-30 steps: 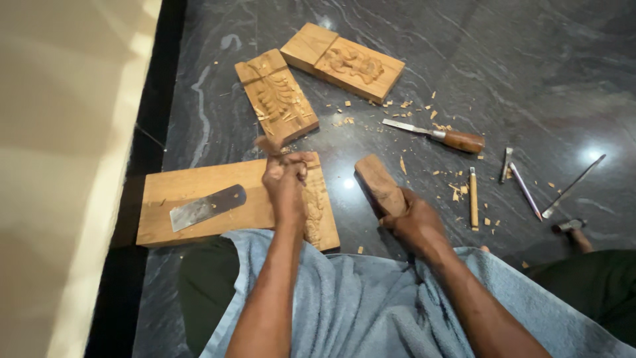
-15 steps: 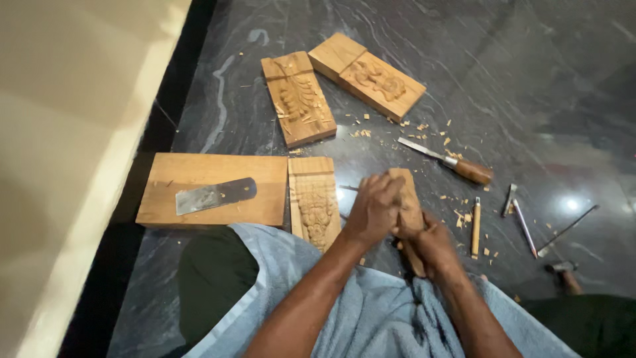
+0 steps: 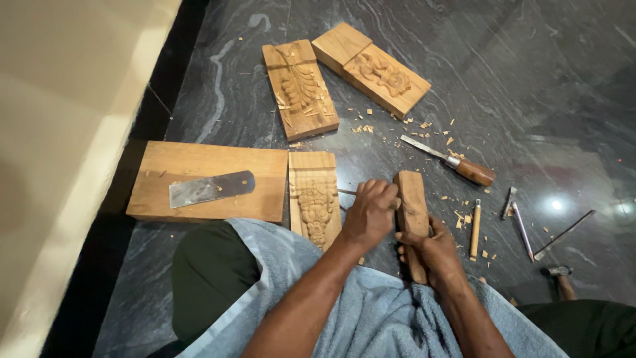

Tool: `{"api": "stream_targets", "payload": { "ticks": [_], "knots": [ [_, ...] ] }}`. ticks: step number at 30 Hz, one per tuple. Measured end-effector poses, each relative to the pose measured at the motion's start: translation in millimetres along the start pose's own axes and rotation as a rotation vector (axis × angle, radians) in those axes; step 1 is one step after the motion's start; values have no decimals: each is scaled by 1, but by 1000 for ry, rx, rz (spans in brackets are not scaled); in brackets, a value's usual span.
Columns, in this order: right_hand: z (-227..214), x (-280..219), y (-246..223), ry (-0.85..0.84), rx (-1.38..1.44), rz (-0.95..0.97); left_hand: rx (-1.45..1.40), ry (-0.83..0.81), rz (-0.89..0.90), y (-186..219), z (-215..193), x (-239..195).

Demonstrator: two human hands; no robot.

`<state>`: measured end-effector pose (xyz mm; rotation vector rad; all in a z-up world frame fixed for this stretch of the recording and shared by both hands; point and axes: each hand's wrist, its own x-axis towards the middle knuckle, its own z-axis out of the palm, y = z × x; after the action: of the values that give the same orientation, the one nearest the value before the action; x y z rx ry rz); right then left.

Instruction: The person sits on the floor and carves a decorative design into a rectangular wooden block using a chisel and a wooden mallet. They repeatedly strike the chisel to remove wood shavings and refine the pattern.

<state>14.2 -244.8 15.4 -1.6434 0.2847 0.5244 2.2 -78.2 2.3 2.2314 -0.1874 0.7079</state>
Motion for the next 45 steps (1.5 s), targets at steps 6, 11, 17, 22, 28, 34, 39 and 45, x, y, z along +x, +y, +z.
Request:
{"api": "stream_targets", "payload": {
  "ticks": [6,11,17,22,28,34,39,45],
  "knots": [
    [0,-2,-2,-3,27,4,-94,12,-24,-4,2,1],
    [1,-2,-1,-9,1,-19,-94,-9,4,-6,2,0],
    [1,-4,-4,17,-4,23,-101,-84,-34,-8,3,0],
    [3,-4,-4,29,-25,10,-114,-42,-10,-10,0,2],
    [3,-4,-5,20,-21,-3,-122,-86,-45,-11,-3,4],
    [5,-8,-7,35,-16,-6,-124,-54,-5,-10,-3,5],
    [6,-20,-2,208,-102,-187,-176,-24,3,-10,-8,7],
    [7,-54,8,428,-263,-345,-207,-67,-4,-14,-6,7]
  ]
}}
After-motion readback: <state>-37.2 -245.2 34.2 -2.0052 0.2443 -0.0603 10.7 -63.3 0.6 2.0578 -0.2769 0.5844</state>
